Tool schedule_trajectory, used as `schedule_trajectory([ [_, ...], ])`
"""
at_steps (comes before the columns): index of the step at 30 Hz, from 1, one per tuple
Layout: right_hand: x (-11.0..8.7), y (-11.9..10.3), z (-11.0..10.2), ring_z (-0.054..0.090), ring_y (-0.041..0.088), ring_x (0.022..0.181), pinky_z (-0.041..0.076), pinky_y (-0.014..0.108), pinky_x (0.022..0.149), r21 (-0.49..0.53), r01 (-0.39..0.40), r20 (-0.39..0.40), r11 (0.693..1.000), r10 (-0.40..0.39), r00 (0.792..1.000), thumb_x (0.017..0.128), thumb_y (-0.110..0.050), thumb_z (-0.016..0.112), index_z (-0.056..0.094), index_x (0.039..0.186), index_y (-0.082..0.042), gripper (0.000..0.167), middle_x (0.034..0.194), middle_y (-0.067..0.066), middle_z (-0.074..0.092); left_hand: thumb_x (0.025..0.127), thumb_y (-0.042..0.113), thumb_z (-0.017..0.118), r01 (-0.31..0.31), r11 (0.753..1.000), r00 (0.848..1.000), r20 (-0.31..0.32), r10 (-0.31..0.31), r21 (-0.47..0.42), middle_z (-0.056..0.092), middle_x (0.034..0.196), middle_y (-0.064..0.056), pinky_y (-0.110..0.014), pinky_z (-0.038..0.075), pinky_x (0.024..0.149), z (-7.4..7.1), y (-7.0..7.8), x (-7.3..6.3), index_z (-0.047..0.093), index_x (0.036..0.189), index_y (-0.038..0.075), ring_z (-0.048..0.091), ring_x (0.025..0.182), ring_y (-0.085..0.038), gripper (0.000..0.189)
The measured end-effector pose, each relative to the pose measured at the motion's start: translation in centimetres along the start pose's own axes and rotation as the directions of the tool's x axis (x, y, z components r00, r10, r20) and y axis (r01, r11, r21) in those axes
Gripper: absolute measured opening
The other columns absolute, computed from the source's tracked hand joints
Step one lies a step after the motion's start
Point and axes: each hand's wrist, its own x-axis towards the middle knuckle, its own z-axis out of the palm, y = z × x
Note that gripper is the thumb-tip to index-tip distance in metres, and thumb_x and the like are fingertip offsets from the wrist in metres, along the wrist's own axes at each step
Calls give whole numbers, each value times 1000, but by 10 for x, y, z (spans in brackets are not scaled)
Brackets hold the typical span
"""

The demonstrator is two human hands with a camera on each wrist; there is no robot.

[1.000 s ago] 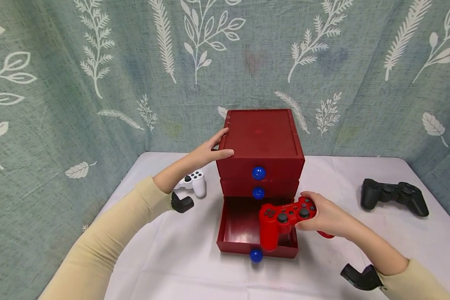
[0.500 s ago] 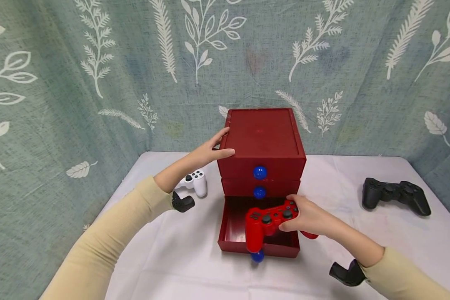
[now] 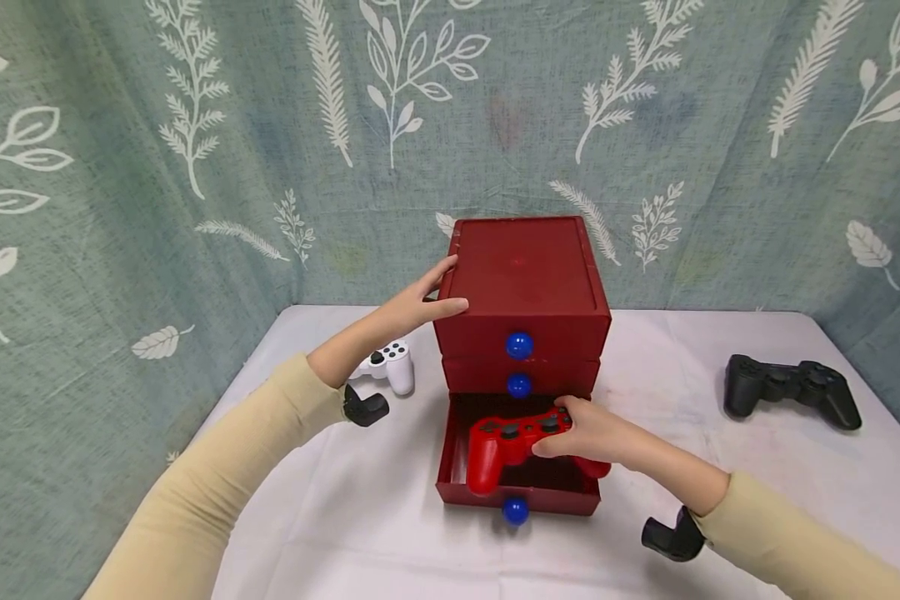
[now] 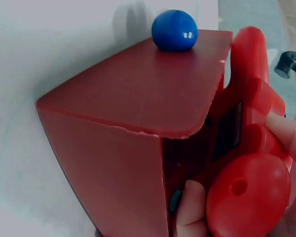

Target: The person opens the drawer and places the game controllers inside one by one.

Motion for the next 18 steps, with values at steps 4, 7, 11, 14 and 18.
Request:
schedule_trajectory([
  [4,7,-1,2,53,23,93,49,39,72,-12,10,2,1000,-10,1000,75,-38,69,42,126,7,73,107,12,56,86,44,56,6,1000,1000,-4,-6,3,15,152,1,-49,26,106,1,-1,0,8,147,37,19,137,-19,78],
  [7,12,-1,5,53,21,91,48,37,72,3,16,-5,1000,-16,1000,74,-37,69,47,121,5,66,104,9,57,86,45,57,12,1000,1000,-7,-12,10,15,152,1,-49,25,106,1,-1,0,8,146,38,19,138,-19,78],
  [11,17,-1,10,53,20,89,48,37,73,2,26,-14,1000,-26,1000,74,-36,70,50,116,5,62,102,9,58,86,44,57,18,1000,1000,-5,-18,13,15,152,1,-49,25,106,1,0,-1,8,146,37,19,138,-20,78],
  [14,21,-1,13,54,21,91,48,39,76,-28,30,-25,999,-31,999,73,-35,71,50,117,5,63,104,9,59,86,44,57,17,1000,1000,-6,-17,12,16,152,1,-49,26,105,1,1,-1,8,147,37,21,137,-20,78],
  [18,27,-1,15,54,25,98,47,45,83,-65,33,-23,997,-35,999,72,-36,71,50,120,6,67,110,13,59,86,44,57,15,1000,1000,-8,-15,12,16,152,1,-49,26,105,1,1,-1,8,147,36,22,137,-21,78],
])
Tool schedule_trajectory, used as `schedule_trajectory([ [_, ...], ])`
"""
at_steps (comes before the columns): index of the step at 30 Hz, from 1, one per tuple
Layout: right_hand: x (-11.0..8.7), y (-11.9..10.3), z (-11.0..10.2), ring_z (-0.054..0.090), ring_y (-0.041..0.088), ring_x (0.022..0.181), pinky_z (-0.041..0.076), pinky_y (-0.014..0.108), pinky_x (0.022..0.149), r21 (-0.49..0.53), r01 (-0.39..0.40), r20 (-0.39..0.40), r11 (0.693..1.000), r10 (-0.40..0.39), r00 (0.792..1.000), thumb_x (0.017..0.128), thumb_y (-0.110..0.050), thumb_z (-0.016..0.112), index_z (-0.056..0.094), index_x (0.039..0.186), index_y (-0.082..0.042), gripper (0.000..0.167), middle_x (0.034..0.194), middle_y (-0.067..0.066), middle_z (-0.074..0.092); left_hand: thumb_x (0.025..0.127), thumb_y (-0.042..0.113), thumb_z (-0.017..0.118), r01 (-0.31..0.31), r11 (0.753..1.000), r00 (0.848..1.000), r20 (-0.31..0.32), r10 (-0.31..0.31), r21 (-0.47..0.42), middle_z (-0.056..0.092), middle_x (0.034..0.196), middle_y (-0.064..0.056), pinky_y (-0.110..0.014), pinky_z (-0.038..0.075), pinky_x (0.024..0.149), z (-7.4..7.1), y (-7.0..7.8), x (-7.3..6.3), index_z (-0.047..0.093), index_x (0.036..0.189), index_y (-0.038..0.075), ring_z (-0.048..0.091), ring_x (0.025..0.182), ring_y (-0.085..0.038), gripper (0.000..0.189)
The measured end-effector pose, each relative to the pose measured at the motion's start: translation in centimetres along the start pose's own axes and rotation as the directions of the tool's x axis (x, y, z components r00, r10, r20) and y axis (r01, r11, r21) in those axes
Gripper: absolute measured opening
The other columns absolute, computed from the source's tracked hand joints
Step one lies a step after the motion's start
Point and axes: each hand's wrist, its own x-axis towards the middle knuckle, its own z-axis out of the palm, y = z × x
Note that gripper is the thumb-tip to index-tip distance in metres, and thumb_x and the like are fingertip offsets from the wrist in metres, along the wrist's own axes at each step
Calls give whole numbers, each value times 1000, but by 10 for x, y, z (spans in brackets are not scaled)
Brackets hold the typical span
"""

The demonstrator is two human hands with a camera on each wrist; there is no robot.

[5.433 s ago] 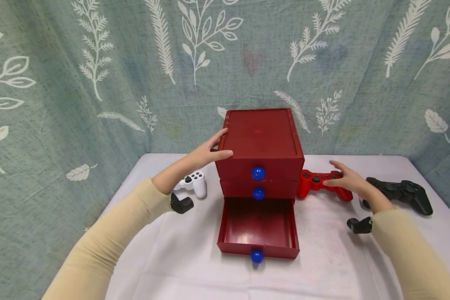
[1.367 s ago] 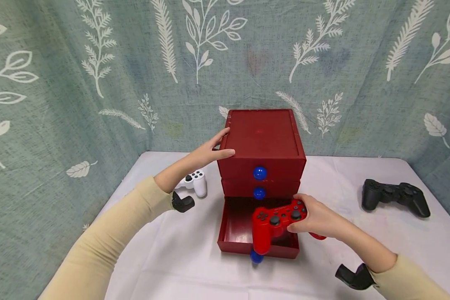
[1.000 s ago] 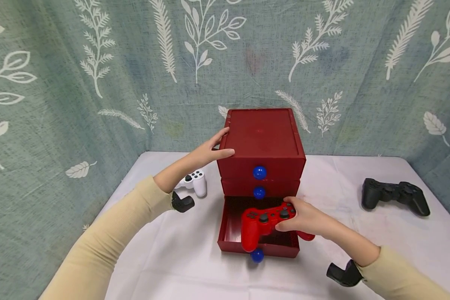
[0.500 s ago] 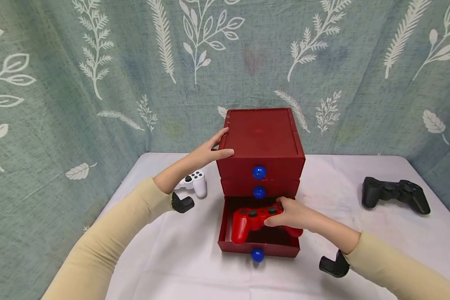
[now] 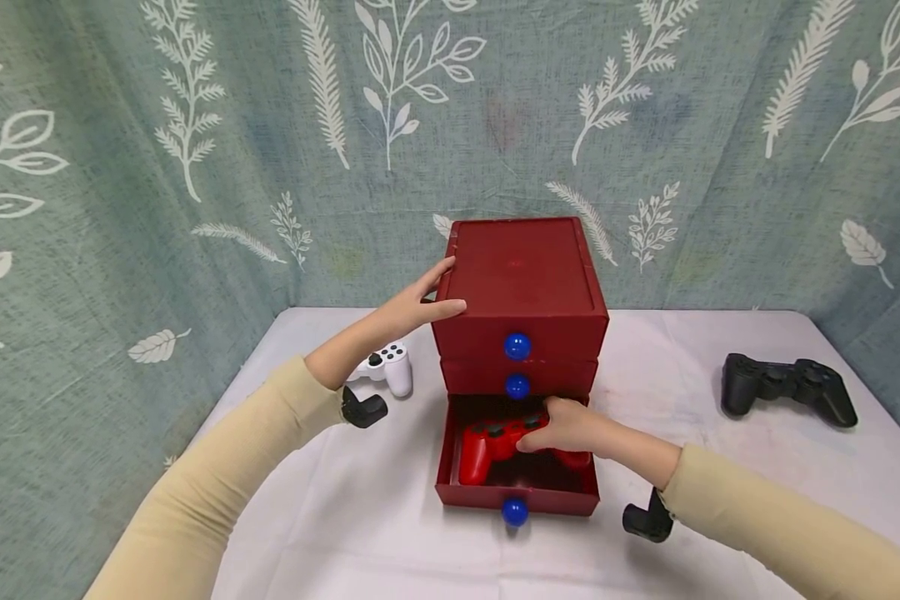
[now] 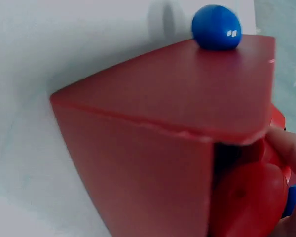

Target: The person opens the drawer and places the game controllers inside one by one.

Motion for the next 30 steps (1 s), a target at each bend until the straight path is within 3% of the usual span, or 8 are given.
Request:
schedule_trajectory([
  [7,5,-2,0,49,36,111,43,51,89,-59,-19,96,998,25,995,74,-39,71,42,129,7,78,123,21,52,86,44,56,-7,1000,1000,4,7,-2,16,152,1,-49,27,105,0,-1,0,8,147,37,24,136,-21,78],
  [11,7,-5,0,50,32,106,44,50,86,-129,-28,144,991,46,988,72,-37,71,47,129,0,72,119,18,53,86,43,56,-3,1000,1000,9,3,-8,15,152,1,-49,26,105,-1,-1,0,7,147,37,25,136,-21,78],
  [13,9,-6,-1,50,27,102,45,46,83,-172,-26,152,985,53,987,70,-37,72,51,126,-3,68,115,15,55,87,41,55,1,1000,1000,19,0,-19,14,153,0,-49,26,106,-2,2,-1,7,147,35,24,136,-22,78],
  [20,16,-16,-2,56,19,78,51,33,52,-240,-72,188,968,119,975,67,-35,76,50,125,-3,71,114,15,55,89,33,53,0,999,999,42,1,-32,14,152,-8,-48,25,106,-2,24,-18,7,149,21,23,137,-27,77],
  [26,23,-24,-3,59,21,78,52,37,48,-288,-105,227,952,175,958,68,-31,77,49,123,-1,68,111,16,54,88,39,55,3,1000,1000,28,-2,-23,13,153,-3,-48,26,106,-2,6,-3,6,148,34,26,135,-24,78],
  [30,24,-28,-4,61,23,66,52,39,49,-309,-102,242,946,182,953,68,-27,78,49,122,1,67,113,19,54,87,44,55,-5,1000,1000,19,5,-14,14,152,-1,-48,26,105,-1,-1,2,6,147,38,24,136,-22,78],
])
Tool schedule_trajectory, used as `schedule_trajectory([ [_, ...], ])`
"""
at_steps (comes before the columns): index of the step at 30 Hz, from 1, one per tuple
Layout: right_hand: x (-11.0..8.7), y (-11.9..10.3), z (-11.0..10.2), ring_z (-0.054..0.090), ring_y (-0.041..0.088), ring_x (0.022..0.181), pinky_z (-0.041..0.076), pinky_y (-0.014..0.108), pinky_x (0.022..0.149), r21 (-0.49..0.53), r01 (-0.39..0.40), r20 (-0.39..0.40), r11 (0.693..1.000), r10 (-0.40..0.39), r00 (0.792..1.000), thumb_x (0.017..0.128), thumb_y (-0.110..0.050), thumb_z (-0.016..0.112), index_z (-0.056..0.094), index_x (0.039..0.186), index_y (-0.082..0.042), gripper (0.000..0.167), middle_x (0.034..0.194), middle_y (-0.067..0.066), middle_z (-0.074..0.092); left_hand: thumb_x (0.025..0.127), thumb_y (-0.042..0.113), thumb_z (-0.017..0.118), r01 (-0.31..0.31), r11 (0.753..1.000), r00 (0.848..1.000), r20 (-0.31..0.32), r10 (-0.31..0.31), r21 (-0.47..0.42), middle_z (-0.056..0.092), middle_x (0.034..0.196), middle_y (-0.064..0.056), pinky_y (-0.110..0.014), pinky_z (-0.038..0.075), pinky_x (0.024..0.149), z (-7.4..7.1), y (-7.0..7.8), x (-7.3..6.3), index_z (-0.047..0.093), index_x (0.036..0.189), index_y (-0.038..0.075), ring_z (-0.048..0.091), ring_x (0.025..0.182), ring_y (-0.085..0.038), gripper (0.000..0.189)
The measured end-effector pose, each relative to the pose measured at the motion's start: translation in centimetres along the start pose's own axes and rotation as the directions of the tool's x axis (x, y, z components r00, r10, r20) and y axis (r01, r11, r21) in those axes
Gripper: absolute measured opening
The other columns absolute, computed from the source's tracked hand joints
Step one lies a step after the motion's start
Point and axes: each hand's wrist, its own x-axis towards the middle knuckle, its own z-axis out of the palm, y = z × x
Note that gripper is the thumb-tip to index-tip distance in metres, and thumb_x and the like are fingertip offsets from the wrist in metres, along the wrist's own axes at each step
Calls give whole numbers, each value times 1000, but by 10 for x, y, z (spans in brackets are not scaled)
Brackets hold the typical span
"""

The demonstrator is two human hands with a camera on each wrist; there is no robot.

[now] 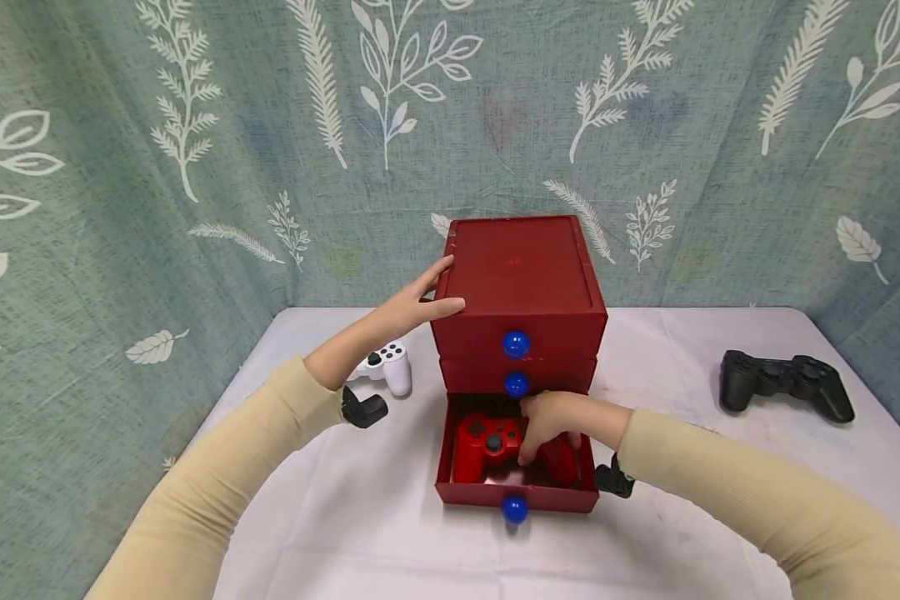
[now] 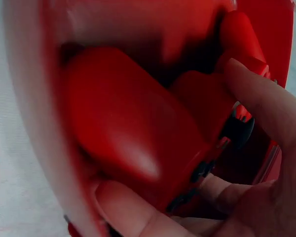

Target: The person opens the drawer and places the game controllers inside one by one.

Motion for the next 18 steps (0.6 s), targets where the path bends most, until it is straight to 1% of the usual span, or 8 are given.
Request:
schedule_trajectory([
  [2,0,-1,0,60,22,67,52,38,50,-9,1,-2,1000,-1,1000,69,-27,78,48,124,2,69,115,19,53,86,44,55,-1,1000,1000,-2,1,0,14,153,0,-49,26,105,0,0,0,6,146,38,22,137,-21,77],
  [5,0,-1,0,59,20,67,52,36,51,-21,-3,-26,1000,3,1000,69,-30,77,49,124,2,69,114,17,55,87,43,54,-3,1000,1000,-2,3,-4,13,153,1,-50,26,106,0,1,0,6,146,38,20,138,-20,77],
  [12,2,4,3,56,17,57,51,32,50,-11,2,-107,1000,-3,994,72,-36,75,49,125,1,70,111,17,56,86,45,55,-6,1000,1000,-6,6,1,15,152,1,-49,26,105,0,2,0,7,146,38,26,135,-22,77],
  [14,3,5,5,56,16,58,51,31,50,-5,6,-125,1000,-7,992,72,-36,75,50,125,0,70,111,17,56,86,46,55,-7,1000,1000,-10,7,6,15,152,1,-49,27,105,0,1,0,7,146,38,26,135,-22,78],
  [18,4,7,7,56,16,63,51,31,49,8,20,-149,1000,-19,989,72,-36,75,51,127,-2,69,111,18,56,86,46,55,-10,1000,1000,-10,10,4,14,152,1,-49,27,105,1,0,-1,7,147,37,21,137,-20,78],
])
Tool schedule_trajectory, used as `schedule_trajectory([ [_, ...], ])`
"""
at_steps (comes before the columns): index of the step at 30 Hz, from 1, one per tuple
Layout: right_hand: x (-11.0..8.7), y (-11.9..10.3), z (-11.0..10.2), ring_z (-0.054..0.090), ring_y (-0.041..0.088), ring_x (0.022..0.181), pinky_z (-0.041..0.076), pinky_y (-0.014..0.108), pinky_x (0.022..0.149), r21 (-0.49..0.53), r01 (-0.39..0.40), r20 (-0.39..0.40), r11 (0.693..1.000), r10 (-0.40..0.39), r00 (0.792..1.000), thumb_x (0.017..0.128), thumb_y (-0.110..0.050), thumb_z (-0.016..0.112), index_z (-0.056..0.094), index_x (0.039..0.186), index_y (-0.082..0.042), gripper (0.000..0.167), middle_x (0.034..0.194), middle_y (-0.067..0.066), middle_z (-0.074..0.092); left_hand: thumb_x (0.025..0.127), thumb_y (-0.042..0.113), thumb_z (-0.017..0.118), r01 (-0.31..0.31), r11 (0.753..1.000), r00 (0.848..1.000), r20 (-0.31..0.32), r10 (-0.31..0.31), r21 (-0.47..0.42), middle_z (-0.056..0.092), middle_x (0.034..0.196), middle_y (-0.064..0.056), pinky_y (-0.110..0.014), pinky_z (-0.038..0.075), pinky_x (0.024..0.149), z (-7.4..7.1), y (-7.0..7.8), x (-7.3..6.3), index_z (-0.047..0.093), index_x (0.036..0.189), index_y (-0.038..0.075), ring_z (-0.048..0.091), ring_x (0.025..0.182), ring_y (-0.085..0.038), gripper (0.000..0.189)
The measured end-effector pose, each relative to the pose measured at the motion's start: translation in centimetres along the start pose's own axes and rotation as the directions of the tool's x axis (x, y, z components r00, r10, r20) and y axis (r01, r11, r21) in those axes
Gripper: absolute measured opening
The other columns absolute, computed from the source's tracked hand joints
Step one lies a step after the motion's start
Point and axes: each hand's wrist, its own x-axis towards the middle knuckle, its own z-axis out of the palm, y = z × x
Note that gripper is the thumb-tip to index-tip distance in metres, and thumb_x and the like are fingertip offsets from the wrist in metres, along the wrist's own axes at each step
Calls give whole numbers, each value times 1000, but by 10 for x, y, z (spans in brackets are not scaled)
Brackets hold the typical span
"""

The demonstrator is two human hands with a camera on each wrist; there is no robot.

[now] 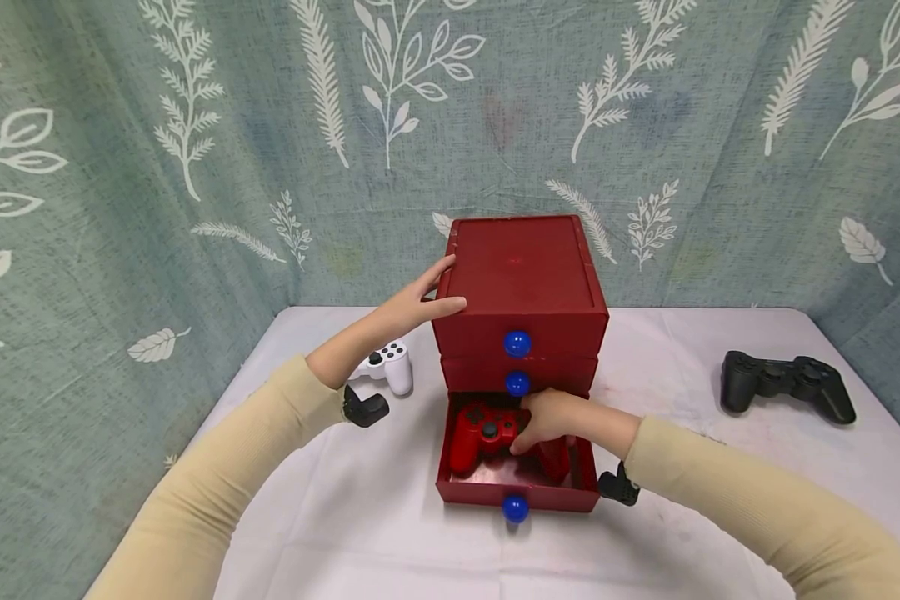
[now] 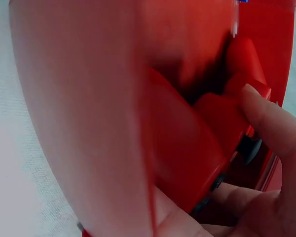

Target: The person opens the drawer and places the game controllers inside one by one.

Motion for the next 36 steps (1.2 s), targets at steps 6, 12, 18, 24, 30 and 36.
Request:
schedule_trajectory([
  [6,-2,0,0,56,18,70,51,30,51,26,35,-8,999,-35,999,74,-34,74,51,130,-5,68,115,20,55,86,45,55,-2,1000,1000,6,2,-2,13,153,2,-50,25,106,0,0,0,7,146,38,16,139,-19,77],
  [12,-6,0,1,56,17,62,50,31,50,34,63,-11,997,-63,998,78,-34,71,46,135,-7,68,116,22,54,86,46,55,-2,1000,1000,4,2,1,13,153,4,-51,24,106,0,0,0,7,146,38,15,139,-18,78],
  [18,-7,-1,0,58,21,73,52,34,56,-5,68,-10,998,-68,998,78,-36,70,45,136,-8,69,119,23,52,87,42,54,-3,1000,1000,17,3,-12,11,153,1,-52,23,106,-1,5,-4,5,147,34,13,140,-20,78],
  [24,-7,5,1,47,40,115,45,49,86,-58,121,-49,991,-124,991,78,-38,70,45,135,-5,71,128,25,49,90,35,52,24,1000,999,29,-24,-8,11,153,-5,-51,22,107,0,26,-20,5,149,23,13,140,-23,77],
  [30,-16,7,-3,47,42,115,41,53,91,-76,166,-82,983,-172,982,77,-36,72,47,133,-3,70,125,25,52,90,33,52,30,999,999,31,-30,-21,10,153,-4,-50,22,107,-1,24,-18,5,149,24,12,140,-22,76],
  [36,-31,8,-4,54,38,107,45,50,86,-68,189,-100,980,-195,976,77,-34,72,50,131,-3,66,120,23,56,88,41,54,17,1000,1000,15,-16,-14,10,153,3,-51,21,107,-1,5,-3,6,147,36,12,140,-18,76],
])
